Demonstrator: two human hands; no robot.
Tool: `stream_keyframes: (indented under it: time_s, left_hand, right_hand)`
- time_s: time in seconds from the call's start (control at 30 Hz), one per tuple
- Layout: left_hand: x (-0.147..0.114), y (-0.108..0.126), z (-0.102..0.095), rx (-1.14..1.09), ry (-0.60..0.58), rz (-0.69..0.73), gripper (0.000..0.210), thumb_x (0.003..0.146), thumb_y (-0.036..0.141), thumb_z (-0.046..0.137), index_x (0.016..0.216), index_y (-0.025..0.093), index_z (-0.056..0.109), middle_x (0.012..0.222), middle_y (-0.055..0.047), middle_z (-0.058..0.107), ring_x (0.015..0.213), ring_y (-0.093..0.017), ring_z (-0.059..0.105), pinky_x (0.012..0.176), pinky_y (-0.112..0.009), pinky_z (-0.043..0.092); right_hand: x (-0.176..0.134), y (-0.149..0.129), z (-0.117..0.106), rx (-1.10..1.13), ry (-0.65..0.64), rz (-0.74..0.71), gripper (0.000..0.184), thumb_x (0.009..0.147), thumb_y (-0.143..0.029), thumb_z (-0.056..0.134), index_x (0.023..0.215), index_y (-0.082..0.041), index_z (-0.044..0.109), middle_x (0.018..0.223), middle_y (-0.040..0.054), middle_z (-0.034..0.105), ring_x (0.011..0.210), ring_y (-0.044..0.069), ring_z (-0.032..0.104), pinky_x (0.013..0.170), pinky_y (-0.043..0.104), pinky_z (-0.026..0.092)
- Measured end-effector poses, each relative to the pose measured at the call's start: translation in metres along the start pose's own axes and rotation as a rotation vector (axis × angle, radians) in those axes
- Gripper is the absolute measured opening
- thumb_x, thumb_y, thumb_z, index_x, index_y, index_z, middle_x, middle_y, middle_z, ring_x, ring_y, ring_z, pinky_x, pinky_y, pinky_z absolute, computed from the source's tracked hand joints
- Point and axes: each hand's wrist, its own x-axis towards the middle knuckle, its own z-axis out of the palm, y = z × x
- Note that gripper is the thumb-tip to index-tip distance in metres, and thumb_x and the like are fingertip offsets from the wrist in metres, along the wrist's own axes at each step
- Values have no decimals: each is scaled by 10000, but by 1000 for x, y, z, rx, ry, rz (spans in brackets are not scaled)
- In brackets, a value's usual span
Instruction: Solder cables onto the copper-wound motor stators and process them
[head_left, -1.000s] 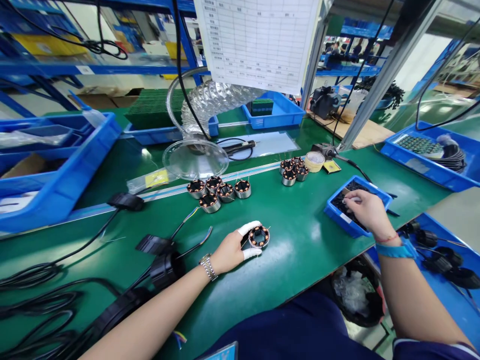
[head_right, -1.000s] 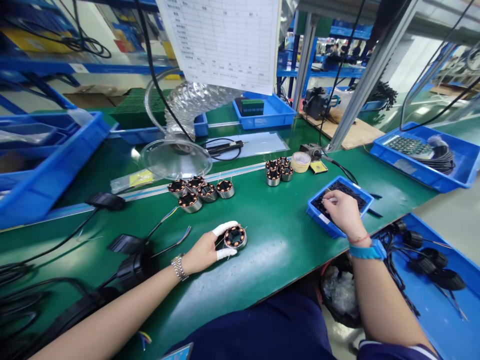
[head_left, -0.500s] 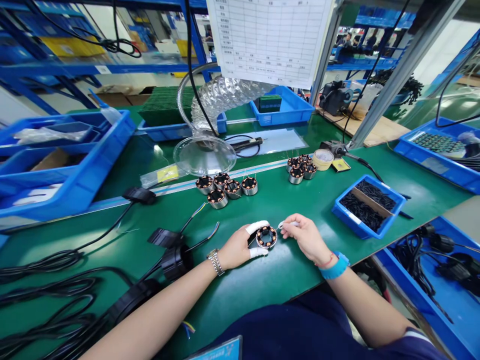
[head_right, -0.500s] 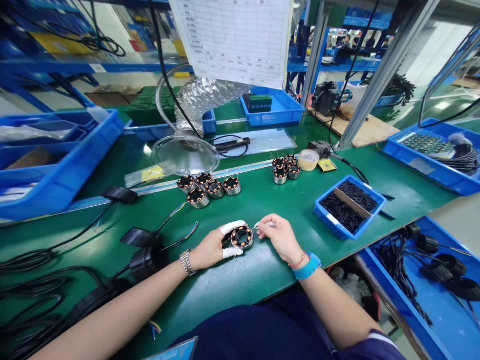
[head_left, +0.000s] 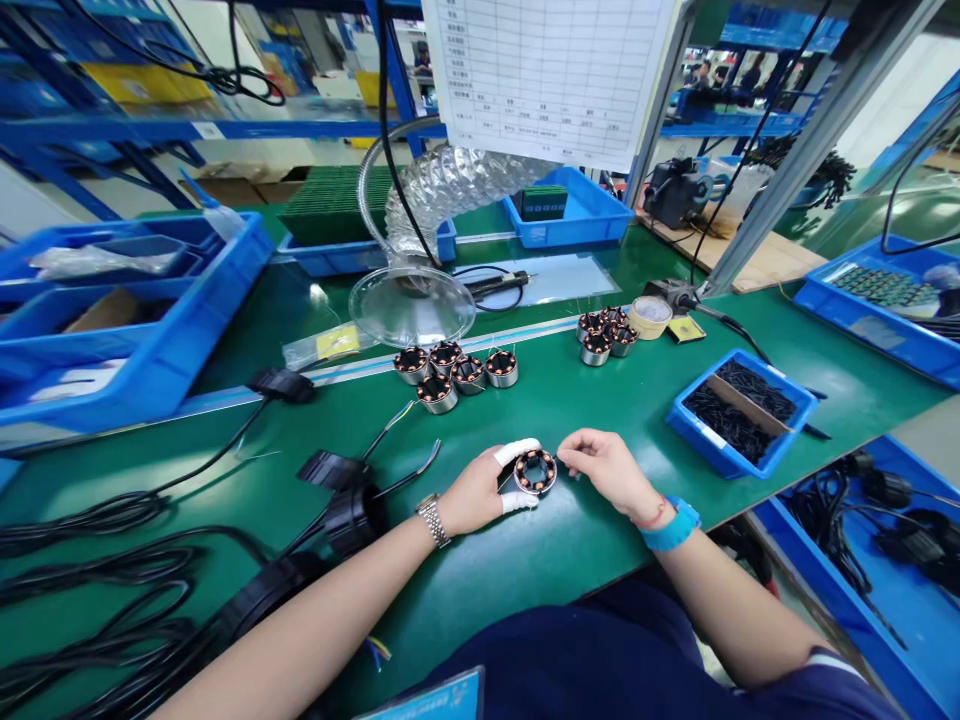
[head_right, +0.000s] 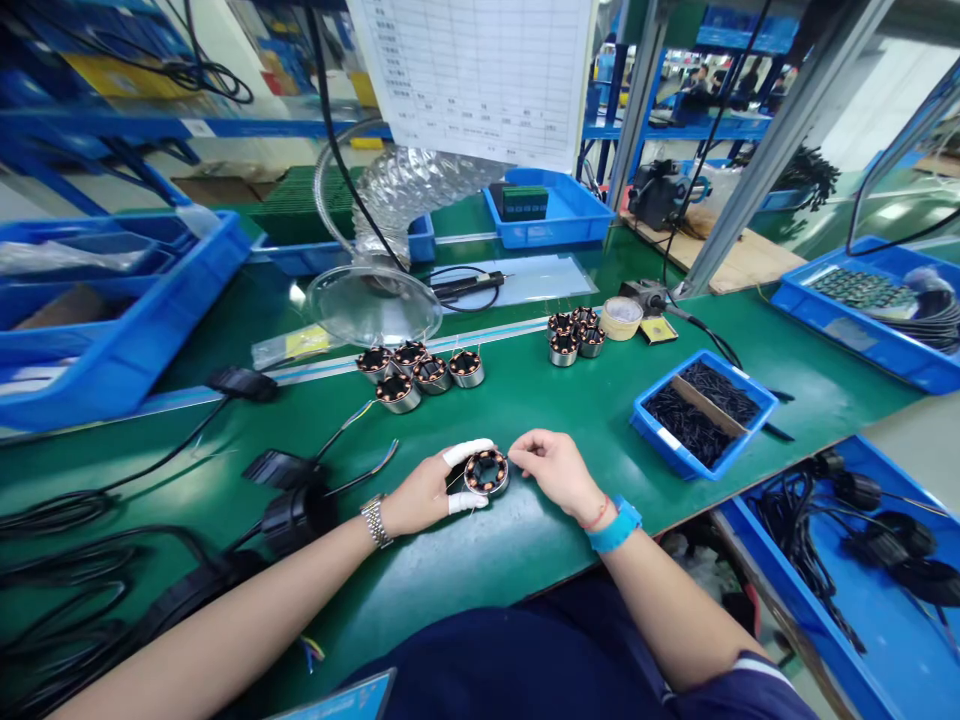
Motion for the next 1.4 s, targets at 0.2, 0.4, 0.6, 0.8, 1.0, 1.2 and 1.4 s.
stream_keyframes:
  time_s: [0.2, 0.4, 0.6, 0.8, 1.0, 1.2, 1.4]
  left_hand:
    - [0, -2, 0, -26, 28, 1, 674, 644, 458, 688, 1222, 205, 450, 1202, -98, 538, 1075, -251, 518, 931, -391, 413]
    - [-1, -3, 0, -31, 25, -4, 687, 646, 459, 686, 1236, 208, 439, 1199, -93, 541, 1074, -238, 520, 927, -377, 415]
    - [-1, -4, -3, -12, -4, 30, 683, 649, 451, 686, 1242, 231, 430, 1187, -84, 546, 1052, -228, 529, 914, -370, 416]
    - [1, -6, -5, -12, -41, 64, 675, 646, 445, 692, 1239, 249, 437, 1181, -81, 547, 1039, -229, 534, 906, -368, 415]
    - [1, 0, -8, -45, -81, 20, 752, 635, 444, 697, 1284, 232, 384, 1261, -97, 493, 1131, -249, 483, 965, -387, 382]
    - [-11, 3, -35, 84, -85, -98, 616, 685, 419, 655, 1237, 222, 465, 1287, -86, 479, 1197, -241, 425, 1026, -402, 317]
    - [-17, 10, -46, 51, 51, -136, 239, 724, 406, 604, 809, 202, 692, 951, -61, 671, 916, -197, 608, 850, -318, 465]
  right_hand:
    - [6, -2, -3, -125, -85, -18, 120, 693, -258, 578, 675, -139, 582, 599, -26, 538, 520, 71, 458, 523, 219, 360]
    - [17, 0, -12, -103, -231, -42, 145, 690, -271, 613, 684, -127, 603, 604, -21, 553, 524, 62, 456, 529, 211, 363]
    - [41, 10, -16, 135, -478, 145, 279, 621, -309, 712, 790, -140, 568, 651, -21, 603, 535, 61, 534, 535, 194, 443]
    - [59, 7, -19, 125, -673, 281, 371, 554, -299, 766, 798, -128, 544, 674, 20, 638, 529, 108, 602, 511, 227, 500]
    - [51, 6, -20, 123, -634, 221, 366, 593, -309, 745, 833, -133, 532, 696, 4, 625, 554, 77, 586, 531, 194, 494]
    - [25, 2, -30, -60, -478, -10, 480, 640, -315, 707, 1044, -153, 506, 1002, 69, 587, 809, 114, 560, 733, 268, 481]
    - [7, 4, -7, -440, -410, -285, 826, 552, -362, 761, 1255, -175, 370, 1252, 111, 457, 1107, 216, 453, 942, 363, 371]
